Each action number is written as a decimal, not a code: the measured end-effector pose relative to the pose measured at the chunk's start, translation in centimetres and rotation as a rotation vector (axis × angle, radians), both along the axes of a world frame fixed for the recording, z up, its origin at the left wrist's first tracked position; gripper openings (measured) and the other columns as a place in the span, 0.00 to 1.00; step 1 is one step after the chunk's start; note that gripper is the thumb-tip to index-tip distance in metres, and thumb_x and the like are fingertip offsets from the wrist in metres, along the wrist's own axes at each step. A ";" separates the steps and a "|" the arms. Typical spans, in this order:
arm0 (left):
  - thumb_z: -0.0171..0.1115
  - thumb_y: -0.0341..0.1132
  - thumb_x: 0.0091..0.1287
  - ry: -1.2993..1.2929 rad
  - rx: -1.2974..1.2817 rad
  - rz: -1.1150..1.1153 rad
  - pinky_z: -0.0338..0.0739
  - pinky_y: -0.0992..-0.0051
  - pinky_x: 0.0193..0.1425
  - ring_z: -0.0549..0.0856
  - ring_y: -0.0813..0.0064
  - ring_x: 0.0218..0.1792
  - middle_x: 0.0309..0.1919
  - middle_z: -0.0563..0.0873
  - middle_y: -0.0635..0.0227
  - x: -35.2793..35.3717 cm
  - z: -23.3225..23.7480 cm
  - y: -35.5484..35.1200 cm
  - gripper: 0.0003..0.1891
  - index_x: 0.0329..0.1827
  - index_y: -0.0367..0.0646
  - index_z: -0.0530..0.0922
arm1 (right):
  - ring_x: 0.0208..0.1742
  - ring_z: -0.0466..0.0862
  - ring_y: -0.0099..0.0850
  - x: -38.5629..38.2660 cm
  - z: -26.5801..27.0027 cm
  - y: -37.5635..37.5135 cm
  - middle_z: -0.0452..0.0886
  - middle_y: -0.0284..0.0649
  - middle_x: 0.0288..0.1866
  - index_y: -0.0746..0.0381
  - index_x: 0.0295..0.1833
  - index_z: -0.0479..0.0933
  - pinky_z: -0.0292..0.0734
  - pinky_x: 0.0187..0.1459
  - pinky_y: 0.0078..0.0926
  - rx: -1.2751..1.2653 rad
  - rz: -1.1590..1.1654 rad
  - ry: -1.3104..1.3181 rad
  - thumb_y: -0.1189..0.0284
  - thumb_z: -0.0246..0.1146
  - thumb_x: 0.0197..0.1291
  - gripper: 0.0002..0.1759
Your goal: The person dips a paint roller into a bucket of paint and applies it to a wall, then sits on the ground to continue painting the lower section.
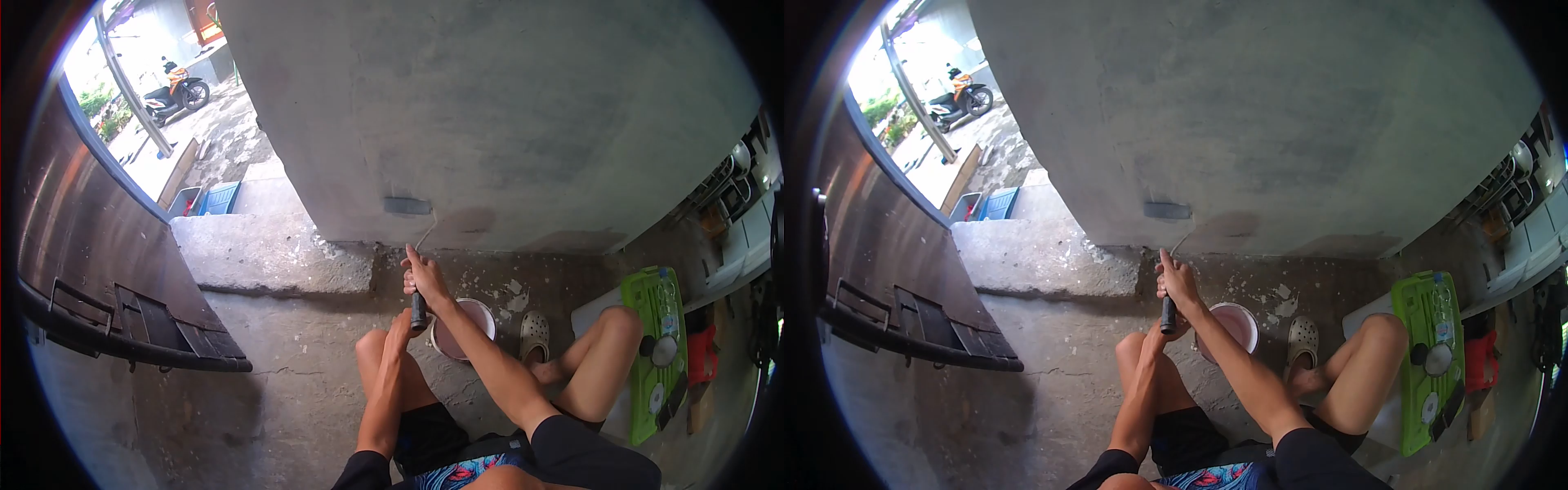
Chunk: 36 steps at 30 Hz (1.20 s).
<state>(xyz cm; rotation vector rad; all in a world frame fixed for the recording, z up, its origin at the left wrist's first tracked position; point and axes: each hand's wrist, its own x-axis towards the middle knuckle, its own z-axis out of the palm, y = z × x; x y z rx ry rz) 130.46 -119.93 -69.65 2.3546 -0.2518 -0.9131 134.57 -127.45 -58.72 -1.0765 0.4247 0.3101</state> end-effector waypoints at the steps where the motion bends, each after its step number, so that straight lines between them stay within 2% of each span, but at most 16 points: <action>1: 0.63 0.38 0.62 -0.004 -0.002 0.001 0.76 0.54 0.59 0.79 0.44 0.57 0.54 0.81 0.42 0.0 0.0 -0.1 0.26 0.63 0.40 0.73 | 0.14 0.61 0.14 -0.1 0.7 0.1 0.59 0.25 0.16 0.62 0.39 0.69 0.59 0.16 0.15 -0.001 -0.003 0.001 0.48 0.59 0.68 0.26; 12: 0.62 0.44 0.63 -0.057 -0.015 0.034 0.77 0.55 0.57 0.82 0.49 0.54 0.50 0.84 0.49 -0.2 -1.4 0.1 0.22 0.60 0.50 0.77 | 0.13 0.60 0.14 -1.3 9.2 0.4 0.60 0.25 0.15 0.62 0.39 0.69 0.58 0.15 0.16 -0.006 -0.025 -0.239 0.48 0.57 0.69 0.25; 17: 0.61 0.47 0.64 -0.092 -0.027 0.053 0.78 0.56 0.57 0.84 0.51 0.53 0.49 0.86 0.53 0.3 -2.4 0.5 0.21 0.59 0.55 0.79 | 0.10 0.59 0.14 -2.4 10.3 -2.9 0.59 0.25 0.14 0.62 0.40 0.70 0.56 0.12 0.15 -0.067 -0.008 -0.341 0.48 0.56 0.70 0.25; 19: 0.61 0.48 0.64 -0.099 -0.039 0.055 0.78 0.56 0.57 0.84 0.51 0.53 0.48 0.86 0.54 0.5 -3.6 0.3 0.20 0.59 0.56 0.80 | 0.10 0.59 0.13 -3.1 9.9 -4.5 0.59 0.25 0.14 0.62 0.40 0.70 0.55 0.11 0.14 -0.131 -0.075 -0.382 0.48 0.56 0.70 0.25; 23: 0.61 0.48 0.64 -0.084 -0.088 0.024 0.78 0.56 0.57 0.84 0.52 0.54 0.49 0.86 0.54 0.9 -5.5 0.3 0.21 0.59 0.57 0.80 | 0.09 0.60 0.14 -3.0 7.2 -8.2 0.59 0.25 0.12 0.62 0.37 0.70 0.55 0.11 0.17 -0.088 -0.139 -0.343 0.47 0.55 0.70 0.26; 28: 0.61 0.49 0.64 -0.088 -0.078 0.012 0.78 0.56 0.57 0.84 0.53 0.53 0.48 0.86 0.55 1.0 -6.3 0.3 0.21 0.59 0.57 0.80 | 0.09 0.59 0.14 -2.9 3.1 -10.4 0.58 0.25 0.12 0.62 0.35 0.71 0.54 0.11 0.16 -0.150 -0.076 -0.243 0.47 0.57 0.69 0.26; 34: 0.62 0.47 0.64 -0.096 -0.094 0.005 0.78 0.57 0.57 0.84 0.52 0.53 0.48 0.87 0.53 0.9 -5.9 0.3 0.21 0.59 0.54 0.80 | 0.09 0.60 0.15 -3.1 -1.6 -10.8 0.58 0.25 0.13 0.61 0.34 0.72 0.54 0.12 0.15 -0.035 0.004 -0.023 0.46 0.59 0.67 0.27; 36: 0.64 0.44 0.64 -0.130 -0.127 0.028 0.81 0.59 0.51 0.87 0.51 0.47 0.43 0.87 0.49 0.7 -5.1 0.4 0.20 0.57 0.49 0.80 | 0.10 0.60 0.15 -2.9 -2.8 -10.7 0.58 0.24 0.13 0.61 0.35 0.71 0.54 0.13 0.15 -0.070 0.007 -0.007 0.44 0.60 0.65 0.28</action>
